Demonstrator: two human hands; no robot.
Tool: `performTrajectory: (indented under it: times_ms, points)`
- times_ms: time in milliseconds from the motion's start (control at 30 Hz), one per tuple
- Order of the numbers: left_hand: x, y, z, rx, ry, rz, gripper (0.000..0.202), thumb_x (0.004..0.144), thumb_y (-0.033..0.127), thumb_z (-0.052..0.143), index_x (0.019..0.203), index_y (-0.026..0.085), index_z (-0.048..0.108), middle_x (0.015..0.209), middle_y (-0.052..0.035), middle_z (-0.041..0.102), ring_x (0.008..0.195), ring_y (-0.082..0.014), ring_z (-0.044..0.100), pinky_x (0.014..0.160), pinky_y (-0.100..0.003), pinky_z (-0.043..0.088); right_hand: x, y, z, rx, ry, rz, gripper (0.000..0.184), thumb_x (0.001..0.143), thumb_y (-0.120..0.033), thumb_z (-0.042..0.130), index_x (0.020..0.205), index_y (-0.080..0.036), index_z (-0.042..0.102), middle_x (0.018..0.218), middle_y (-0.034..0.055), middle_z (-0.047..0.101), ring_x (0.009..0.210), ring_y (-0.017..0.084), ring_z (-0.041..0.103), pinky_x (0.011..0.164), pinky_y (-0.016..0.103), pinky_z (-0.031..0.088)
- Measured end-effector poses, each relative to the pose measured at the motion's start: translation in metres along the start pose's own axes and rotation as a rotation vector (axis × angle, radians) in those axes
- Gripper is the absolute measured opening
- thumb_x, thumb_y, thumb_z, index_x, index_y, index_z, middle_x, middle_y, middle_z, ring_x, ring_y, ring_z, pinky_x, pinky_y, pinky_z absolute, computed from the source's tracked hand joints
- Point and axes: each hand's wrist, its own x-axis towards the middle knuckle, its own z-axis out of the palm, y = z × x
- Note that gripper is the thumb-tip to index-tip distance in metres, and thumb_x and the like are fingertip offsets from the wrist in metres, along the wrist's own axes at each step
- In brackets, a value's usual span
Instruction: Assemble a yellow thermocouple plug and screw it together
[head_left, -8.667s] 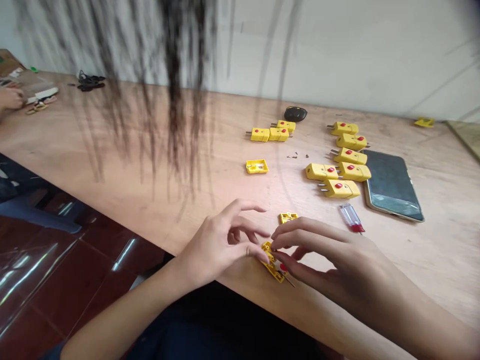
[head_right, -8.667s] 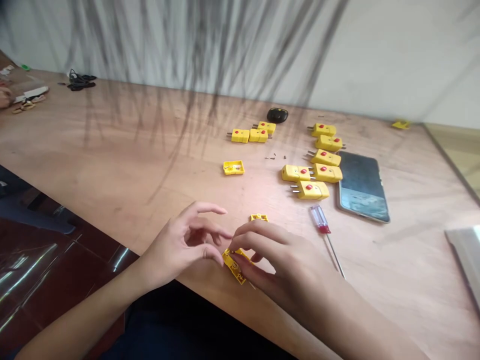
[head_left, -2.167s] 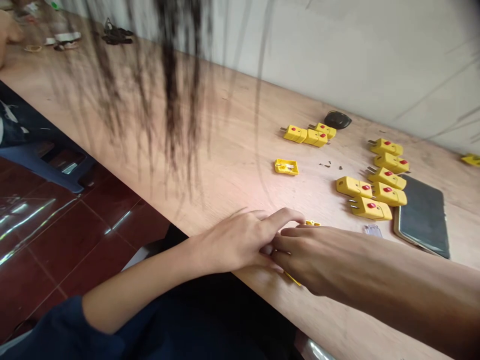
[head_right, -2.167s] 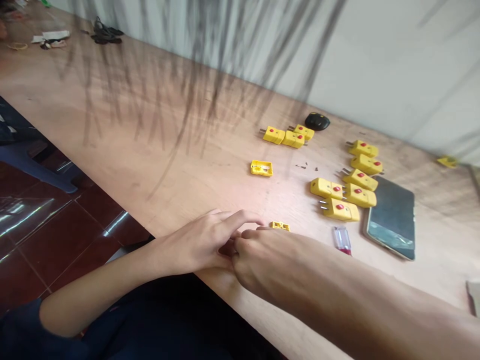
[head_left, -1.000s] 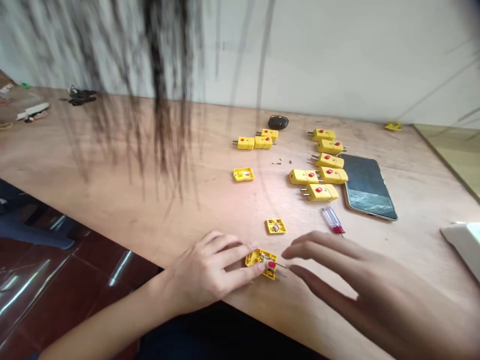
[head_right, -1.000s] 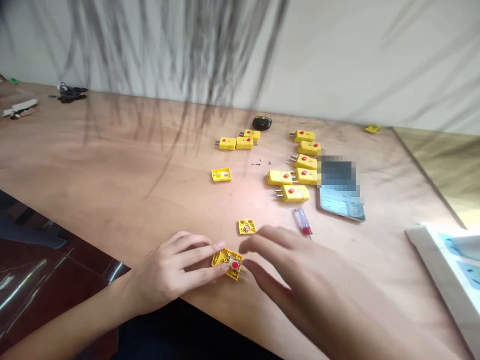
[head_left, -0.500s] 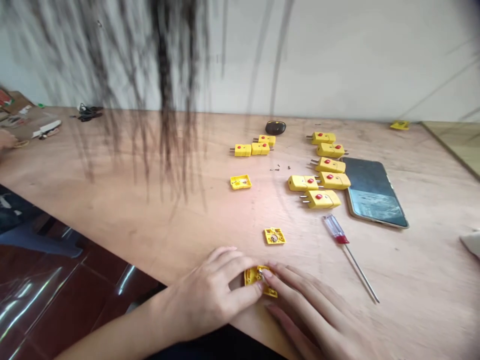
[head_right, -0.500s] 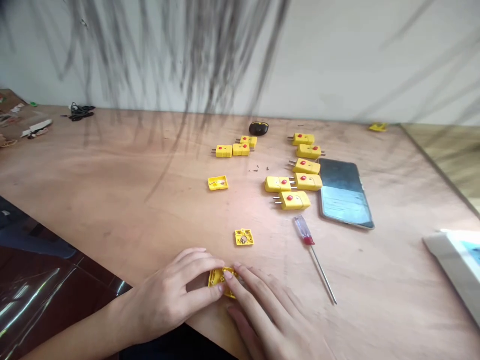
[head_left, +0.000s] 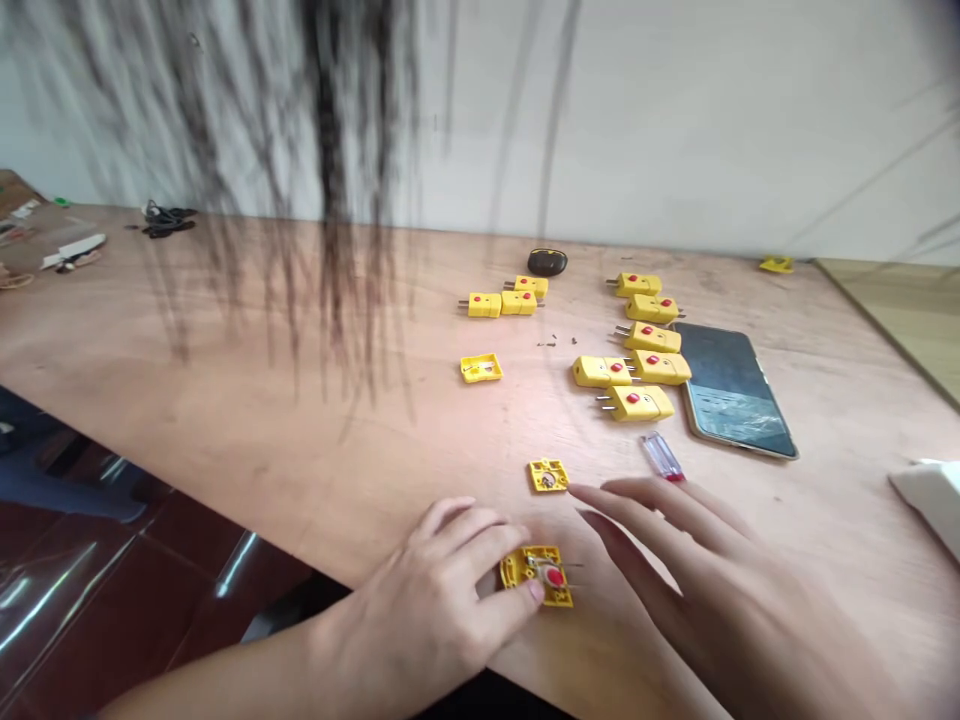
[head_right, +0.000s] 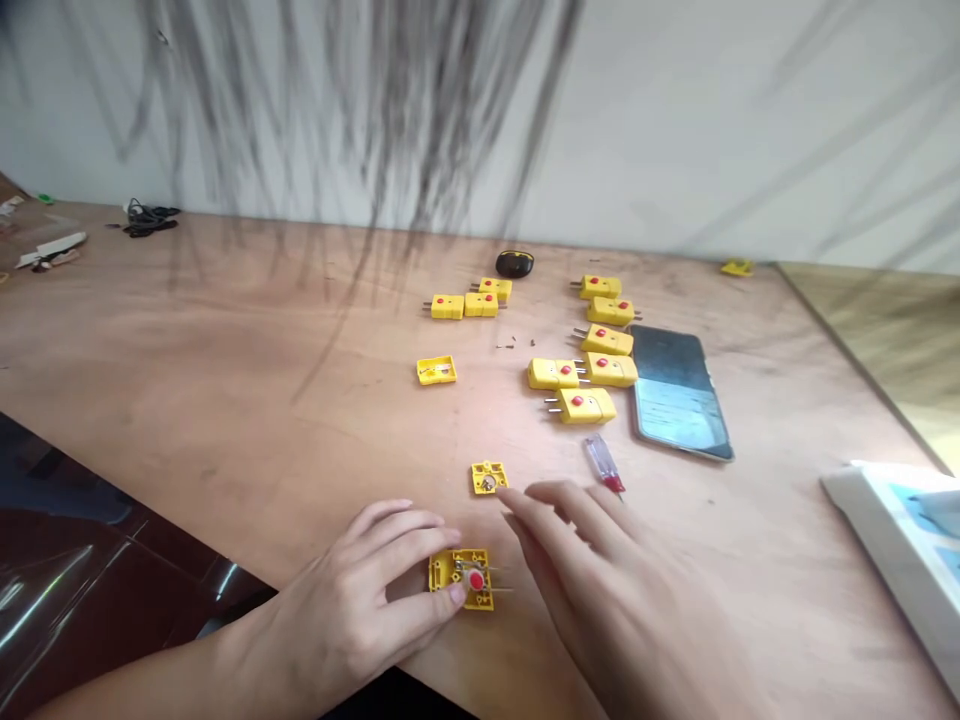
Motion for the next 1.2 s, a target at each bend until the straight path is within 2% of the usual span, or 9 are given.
performTrajectory:
  times_ms: [200, 333, 433, 533, 667, 733, 933, 1100, 1200]
  points:
    - [0.002, -0.007, -0.002, 0.081, 0.016, 0.031, 0.019, 0.104, 0.015, 0.056, 0.108, 0.018, 0.074, 0.126, -0.0105, 0.072, 0.116, -0.0241, 0.066, 0.102, -0.044, 0.056, 0.028, 0.007, 0.014, -0.189, -0.035, -0.131, 0.025, 0.103, -0.017, 0.047, 0.098, -0.019, 0.072, 0.090, 0.0084, 0.070, 0.082, 0.025, 0.066, 0.068, 0.038, 0.051]
    - [0.001, -0.014, -0.010, -0.076, 0.047, -0.026, 0.020, 0.105, 0.023, 0.056, 0.117, 0.020, 0.072, 0.130, -0.0093, 0.071, 0.119, -0.0227, 0.064, 0.104, -0.041, 0.055, 0.032, 0.012, 0.019, -0.071, -0.100, -0.055, 0.023, 0.099, -0.016, 0.049, 0.089, -0.020, 0.070, 0.087, 0.0066, 0.069, 0.080, 0.023, 0.066, 0.068, 0.036, 0.050]
    - [0.005, -0.023, -0.016, -0.144, -0.010, -0.146, 0.022, 0.106, 0.025, 0.054, 0.119, 0.019, 0.071, 0.124, -0.0085, 0.072, 0.117, -0.0229, 0.064, 0.102, -0.041, 0.056, 0.036, 0.017, 0.023, 0.063, -0.119, 0.056, 0.012, 0.089, -0.019, 0.059, 0.080, -0.021, 0.065, 0.081, 0.0036, 0.066, 0.068, 0.017, 0.063, 0.059, 0.030, 0.047]
    - [0.018, -0.033, -0.016, -0.158, -0.108, -0.191, 0.022, 0.103, 0.025, 0.060, 0.121, 0.018, 0.070, 0.126, -0.0090, 0.071, 0.119, -0.0241, 0.063, 0.104, -0.043, 0.055, 0.040, 0.021, 0.026, 0.133, -0.140, 0.102, 0.012, 0.081, -0.015, 0.059, 0.071, -0.022, 0.060, 0.073, 0.0006, 0.062, 0.057, 0.013, 0.058, 0.052, 0.026, 0.046]
    - [0.044, -0.042, -0.009, -0.235, -0.249, -0.178, 0.022, 0.098, 0.021, 0.069, 0.119, 0.015, 0.072, 0.125, -0.0099, 0.073, 0.116, -0.0237, 0.067, 0.101, -0.040, 0.057, 0.042, 0.022, 0.021, 0.229, -0.137, 0.106, 0.015, 0.091, -0.021, 0.056, 0.078, -0.022, 0.064, 0.075, 0.0015, 0.062, 0.059, 0.013, 0.057, 0.053, 0.026, 0.048]
    - [0.056, -0.042, -0.006, -0.362, -0.260, -0.246, 0.016, 0.097, 0.018, 0.069, 0.112, 0.016, 0.075, 0.115, -0.0079, 0.077, 0.107, -0.0221, 0.071, 0.097, -0.038, 0.058, 0.042, 0.022, 0.015, 0.273, -0.101, 0.099, 0.020, 0.098, -0.027, 0.053, 0.084, -0.023, 0.068, 0.077, 0.0022, 0.063, 0.060, 0.014, 0.056, 0.054, 0.026, 0.048]
    - [0.072, -0.039, -0.001, -1.051, -0.162, -0.690, 0.011, 0.090, 0.017, 0.074, 0.097, 0.018, 0.082, 0.096, -0.0048, 0.083, 0.092, -0.0201, 0.079, 0.084, -0.031, 0.062, 0.040, 0.016, 0.001, 0.317, 0.145, 0.003, 0.023, 0.104, -0.033, 0.057, 0.087, -0.024, 0.070, 0.076, 0.0005, 0.063, 0.062, 0.012, 0.057, 0.052, 0.024, 0.044]
    - [0.070, -0.043, -0.003, -1.228, -0.231, -0.777, 0.014, 0.081, 0.025, 0.085, 0.091, 0.015, 0.083, 0.092, -0.0075, 0.083, 0.092, -0.0219, 0.078, 0.090, -0.034, 0.061, 0.041, 0.015, -0.014, 0.242, 0.143, -0.020, 0.025, 0.103, -0.039, 0.059, 0.083, -0.024, 0.064, 0.074, -0.0004, 0.061, 0.062, 0.012, 0.056, 0.051, 0.024, 0.043]
    - [0.062, -0.047, -0.008, -1.248, -0.180, -0.809, 0.016, 0.077, 0.026, 0.087, 0.086, 0.014, 0.081, 0.089, -0.0074, 0.082, 0.086, -0.0201, 0.078, 0.086, -0.032, 0.061, 0.031, 0.035, -0.033, 0.118, 0.163, 0.038, 0.030, 0.100, -0.052, 0.061, 0.088, -0.025, 0.065, 0.079, 0.0010, 0.066, 0.060, 0.013, 0.056, 0.052, 0.027, 0.043]
